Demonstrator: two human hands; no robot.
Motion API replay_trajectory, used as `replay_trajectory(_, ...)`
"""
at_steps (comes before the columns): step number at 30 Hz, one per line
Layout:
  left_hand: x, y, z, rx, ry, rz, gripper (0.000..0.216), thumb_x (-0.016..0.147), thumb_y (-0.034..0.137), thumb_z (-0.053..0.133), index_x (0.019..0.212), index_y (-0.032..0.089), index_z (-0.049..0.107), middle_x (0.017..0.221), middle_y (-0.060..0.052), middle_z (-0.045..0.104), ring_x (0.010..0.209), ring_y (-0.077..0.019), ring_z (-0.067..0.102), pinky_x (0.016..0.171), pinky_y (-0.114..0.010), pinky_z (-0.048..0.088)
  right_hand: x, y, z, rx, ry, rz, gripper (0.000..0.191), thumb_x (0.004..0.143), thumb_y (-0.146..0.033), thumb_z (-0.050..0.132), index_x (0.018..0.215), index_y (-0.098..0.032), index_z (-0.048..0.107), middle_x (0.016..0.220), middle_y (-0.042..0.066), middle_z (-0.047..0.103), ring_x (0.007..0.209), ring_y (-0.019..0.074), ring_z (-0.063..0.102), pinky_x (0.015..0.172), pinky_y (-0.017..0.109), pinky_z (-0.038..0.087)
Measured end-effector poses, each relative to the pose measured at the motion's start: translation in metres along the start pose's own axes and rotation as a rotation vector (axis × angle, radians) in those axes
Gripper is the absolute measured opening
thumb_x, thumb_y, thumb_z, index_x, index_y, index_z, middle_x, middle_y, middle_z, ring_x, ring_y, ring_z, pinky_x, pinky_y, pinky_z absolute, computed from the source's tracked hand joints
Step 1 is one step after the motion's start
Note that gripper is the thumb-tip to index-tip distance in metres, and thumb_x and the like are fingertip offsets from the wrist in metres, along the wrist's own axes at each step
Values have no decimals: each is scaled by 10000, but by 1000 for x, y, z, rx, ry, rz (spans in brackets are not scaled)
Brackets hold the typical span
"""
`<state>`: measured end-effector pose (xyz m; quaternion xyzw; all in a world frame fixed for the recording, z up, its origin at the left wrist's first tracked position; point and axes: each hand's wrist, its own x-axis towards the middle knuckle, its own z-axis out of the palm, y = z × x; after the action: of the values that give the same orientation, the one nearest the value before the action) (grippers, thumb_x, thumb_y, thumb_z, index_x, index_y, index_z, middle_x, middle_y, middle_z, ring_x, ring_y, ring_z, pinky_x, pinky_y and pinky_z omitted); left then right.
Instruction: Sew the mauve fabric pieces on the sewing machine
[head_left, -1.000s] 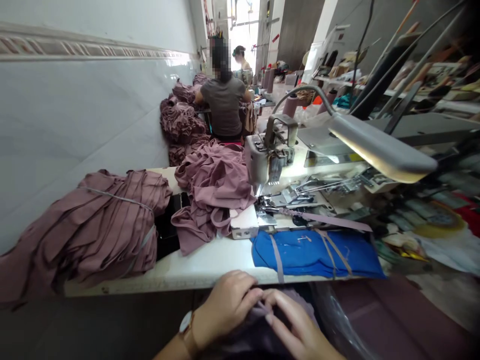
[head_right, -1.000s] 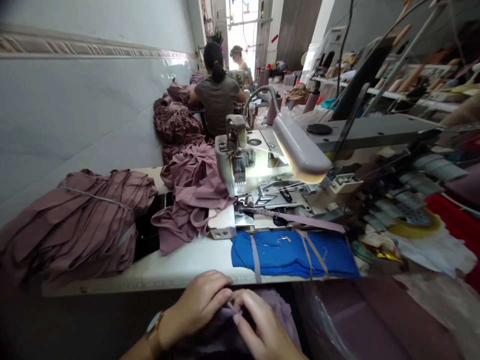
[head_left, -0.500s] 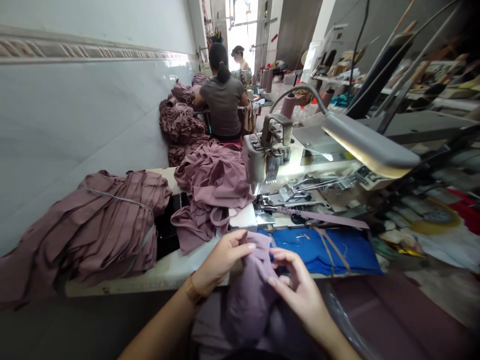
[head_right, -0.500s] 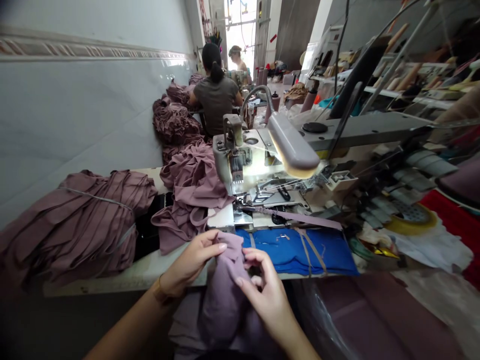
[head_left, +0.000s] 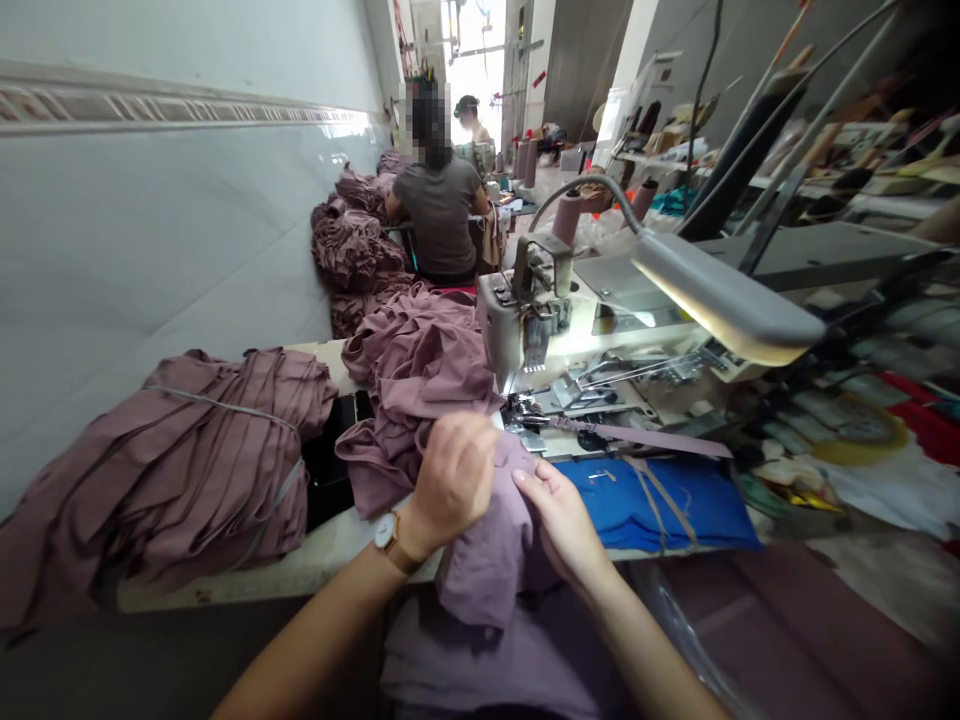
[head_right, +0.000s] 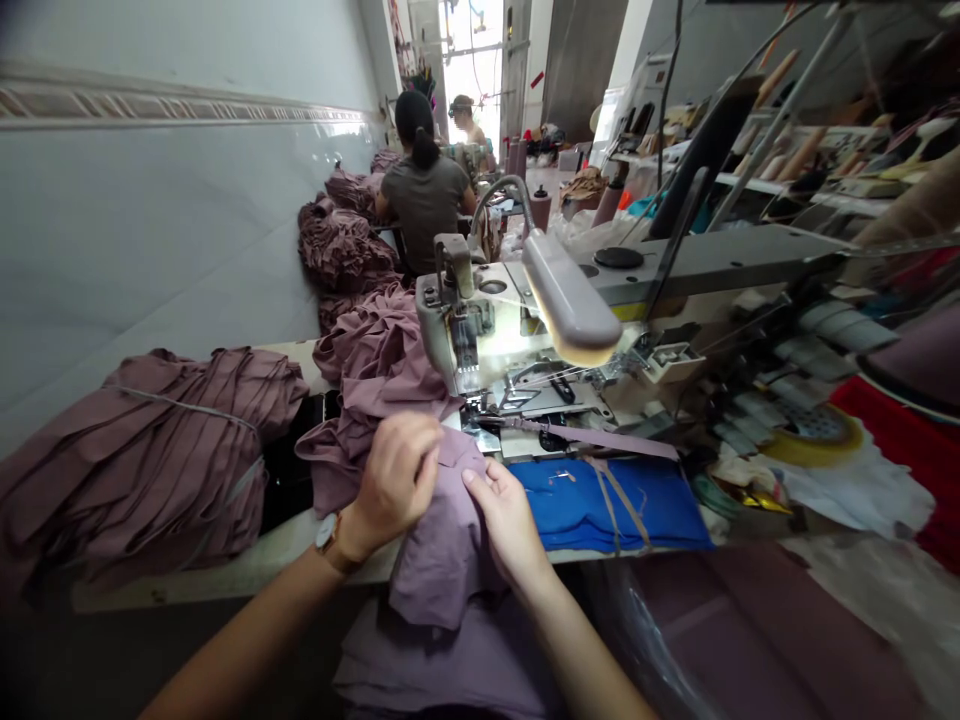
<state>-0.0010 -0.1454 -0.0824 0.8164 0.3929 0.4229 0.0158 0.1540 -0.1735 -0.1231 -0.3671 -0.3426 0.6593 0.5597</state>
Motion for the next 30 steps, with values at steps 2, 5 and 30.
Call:
replay_trajectory(2,-14,-6,3,75,-148,212,379,859,88,501,1236,117,520,1210,-156,605,1189,-279,518,1054,-489,411,3,5,-1,22,38,-14,160,829,-299,704,959,-206,694,928,34,764,876,239,670,853,348,495)
replay_trajectory(5,-20,-15,8,141,-241,234,337,886,110,480,1217,87,540,1176,-168,614,1132,-279,538,1009,-472,449,4,7,-2,44,53,7,158,809,-307,721,919,-200,684,897,35,766,877,246,676,847,354,505)
replay_trajectory(30,10,5,27,-50,-161,-145,224,906,102,432,1025,146,617,1006,-103,681,987,-216,615,878,-358,485,-27,19,-17,-152,73,99,255,813,-447,710,831,-193,722,771,17,714,747,234,628,756,346,503)
